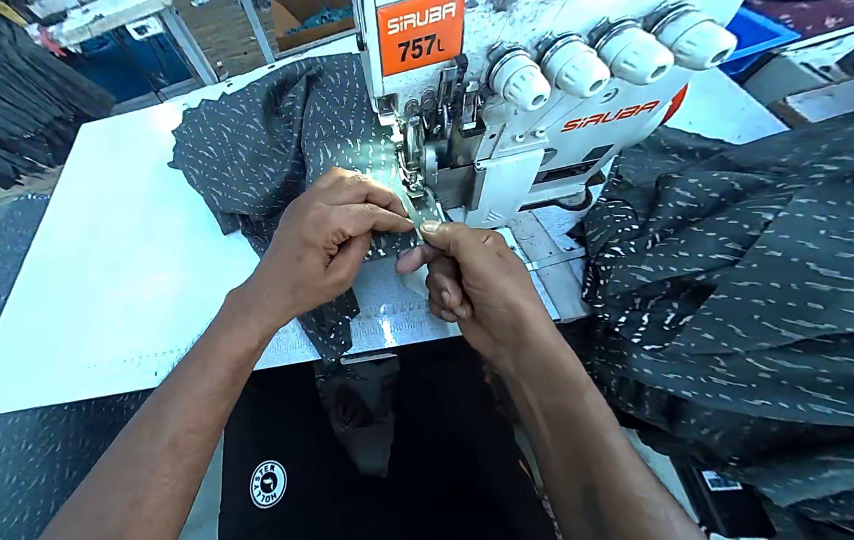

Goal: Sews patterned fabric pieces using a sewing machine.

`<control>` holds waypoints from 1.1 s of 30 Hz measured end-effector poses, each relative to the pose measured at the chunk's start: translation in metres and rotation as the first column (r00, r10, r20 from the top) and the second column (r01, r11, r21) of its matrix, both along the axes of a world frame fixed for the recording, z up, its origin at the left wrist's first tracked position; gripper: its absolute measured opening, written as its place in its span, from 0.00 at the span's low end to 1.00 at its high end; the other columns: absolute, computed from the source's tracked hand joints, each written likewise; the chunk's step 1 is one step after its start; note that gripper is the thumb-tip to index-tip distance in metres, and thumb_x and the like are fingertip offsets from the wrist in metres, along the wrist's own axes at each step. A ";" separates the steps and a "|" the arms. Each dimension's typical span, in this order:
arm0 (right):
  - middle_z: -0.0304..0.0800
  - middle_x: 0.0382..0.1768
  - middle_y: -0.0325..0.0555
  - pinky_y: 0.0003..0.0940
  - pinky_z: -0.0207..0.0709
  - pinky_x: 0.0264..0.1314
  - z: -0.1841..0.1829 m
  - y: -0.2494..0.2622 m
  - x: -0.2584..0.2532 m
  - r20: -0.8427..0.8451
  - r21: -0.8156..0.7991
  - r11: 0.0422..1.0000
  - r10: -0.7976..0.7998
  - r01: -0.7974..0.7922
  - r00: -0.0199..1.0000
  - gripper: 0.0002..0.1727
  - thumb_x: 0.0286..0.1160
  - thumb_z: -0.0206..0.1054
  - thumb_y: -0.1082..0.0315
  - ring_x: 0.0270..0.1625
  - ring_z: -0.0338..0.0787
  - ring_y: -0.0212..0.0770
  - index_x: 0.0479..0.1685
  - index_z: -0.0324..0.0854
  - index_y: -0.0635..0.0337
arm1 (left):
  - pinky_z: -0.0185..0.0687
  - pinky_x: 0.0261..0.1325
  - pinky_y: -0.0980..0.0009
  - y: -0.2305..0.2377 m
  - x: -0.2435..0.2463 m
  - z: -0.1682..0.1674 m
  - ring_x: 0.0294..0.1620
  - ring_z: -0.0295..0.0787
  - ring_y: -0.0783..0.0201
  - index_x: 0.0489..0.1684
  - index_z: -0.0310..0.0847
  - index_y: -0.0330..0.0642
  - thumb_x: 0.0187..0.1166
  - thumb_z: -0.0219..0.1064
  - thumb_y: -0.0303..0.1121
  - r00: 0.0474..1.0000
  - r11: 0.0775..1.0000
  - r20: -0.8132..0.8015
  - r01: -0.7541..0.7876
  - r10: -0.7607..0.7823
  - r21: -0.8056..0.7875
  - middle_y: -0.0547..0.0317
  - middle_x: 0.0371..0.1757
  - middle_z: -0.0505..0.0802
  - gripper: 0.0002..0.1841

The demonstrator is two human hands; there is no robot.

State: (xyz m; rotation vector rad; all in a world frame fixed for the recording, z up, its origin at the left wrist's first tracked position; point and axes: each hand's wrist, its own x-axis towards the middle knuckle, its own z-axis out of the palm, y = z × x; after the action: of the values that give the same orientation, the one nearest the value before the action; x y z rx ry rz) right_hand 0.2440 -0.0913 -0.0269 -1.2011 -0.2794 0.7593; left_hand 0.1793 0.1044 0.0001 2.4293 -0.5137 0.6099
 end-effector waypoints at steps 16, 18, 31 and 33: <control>0.82 0.18 0.37 0.36 0.70 0.16 -0.013 -0.007 -0.026 0.971 -0.122 0.843 -0.008 0.523 0.240 0.22 0.78 0.64 0.65 0.16 0.77 0.36 0.70 0.83 0.58 | 0.77 0.58 0.67 -0.028 -0.028 -0.005 0.54 0.85 0.62 0.50 0.94 0.41 0.82 0.65 0.25 0.970 0.969 0.046 -0.239 0.237 0.065 0.58 0.61 0.94 0.11; 0.84 0.19 0.41 0.47 0.69 0.16 -0.009 0.003 -0.017 0.980 -0.193 0.818 0.134 0.542 0.148 0.25 0.77 0.63 0.64 0.17 0.81 0.46 0.76 0.82 0.51 | 0.82 0.60 0.71 -0.036 -0.038 -0.001 0.56 0.88 0.67 0.47 0.94 0.40 0.82 0.65 0.24 0.975 0.970 -0.026 -0.224 0.222 -0.099 0.59 0.56 0.95 0.10; 0.90 0.27 0.33 0.29 0.82 0.20 -0.028 -0.034 -0.046 0.902 -0.078 0.860 -0.154 0.505 0.402 0.22 0.83 0.63 0.62 0.22 0.85 0.27 0.74 0.81 0.54 | 0.83 0.65 0.61 -0.054 -0.071 -0.016 0.58 0.89 0.63 0.47 0.95 0.46 0.82 0.66 0.28 0.907 0.932 0.219 -0.343 0.361 -0.117 0.63 0.52 0.97 0.09; 0.97 0.45 0.36 0.31 0.93 0.42 -0.035 -0.044 -0.054 0.848 -0.080 0.930 -0.126 0.358 0.516 0.21 0.85 0.58 0.57 0.43 0.95 0.29 0.68 0.84 0.59 | 0.85 0.65 0.65 -0.047 -0.102 -0.021 0.57 0.91 0.67 0.46 0.96 0.48 0.83 0.68 0.32 0.905 0.881 0.079 -0.383 0.418 -0.279 0.67 0.49 0.97 0.08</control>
State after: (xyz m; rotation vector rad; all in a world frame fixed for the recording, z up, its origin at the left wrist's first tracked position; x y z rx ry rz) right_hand 0.1902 -0.1351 -0.0619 -1.7573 -0.8077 -0.1159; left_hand 0.0774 0.0574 -0.0207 2.2602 0.0316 0.9588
